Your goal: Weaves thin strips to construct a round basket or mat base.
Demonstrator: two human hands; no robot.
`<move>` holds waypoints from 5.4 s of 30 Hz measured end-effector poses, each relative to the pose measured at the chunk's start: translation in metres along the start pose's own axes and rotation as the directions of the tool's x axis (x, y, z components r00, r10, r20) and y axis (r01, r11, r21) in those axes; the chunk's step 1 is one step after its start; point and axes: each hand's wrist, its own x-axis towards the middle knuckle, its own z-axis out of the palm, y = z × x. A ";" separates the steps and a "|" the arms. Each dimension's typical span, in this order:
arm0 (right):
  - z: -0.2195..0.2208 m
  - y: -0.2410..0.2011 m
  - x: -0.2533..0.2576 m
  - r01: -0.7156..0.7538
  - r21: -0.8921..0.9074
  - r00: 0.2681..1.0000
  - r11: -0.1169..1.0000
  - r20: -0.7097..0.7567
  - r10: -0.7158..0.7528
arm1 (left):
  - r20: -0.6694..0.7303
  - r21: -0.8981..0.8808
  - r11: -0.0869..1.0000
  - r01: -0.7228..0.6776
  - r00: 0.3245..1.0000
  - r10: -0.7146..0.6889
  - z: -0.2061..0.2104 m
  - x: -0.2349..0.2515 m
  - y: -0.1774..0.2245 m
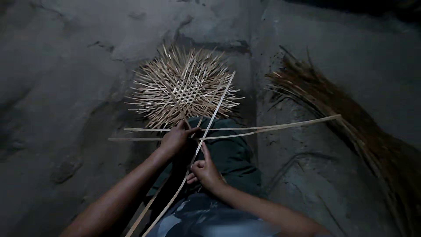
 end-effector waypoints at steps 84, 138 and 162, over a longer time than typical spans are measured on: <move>-0.349 -0.264 -0.075 0.318 -0.928 0.139 0.192 -0.154 -0.978 | -0.012 -0.121 0.986 -0.112 0.994 0.111 0.010 0.021 -0.011; -0.091 -0.042 0.012 0.049 -0.554 0.999 0.831 0.037 -0.034 | -0.166 -0.193 0.970 -0.151 0.979 0.119 0.030 -0.014 -0.018; -0.093 -0.036 0.021 0.082 -0.567 0.992 0.820 0.124 -0.014 | -0.271 -0.217 0.958 -0.189 0.954 0.127 0.047 -0.018 -0.024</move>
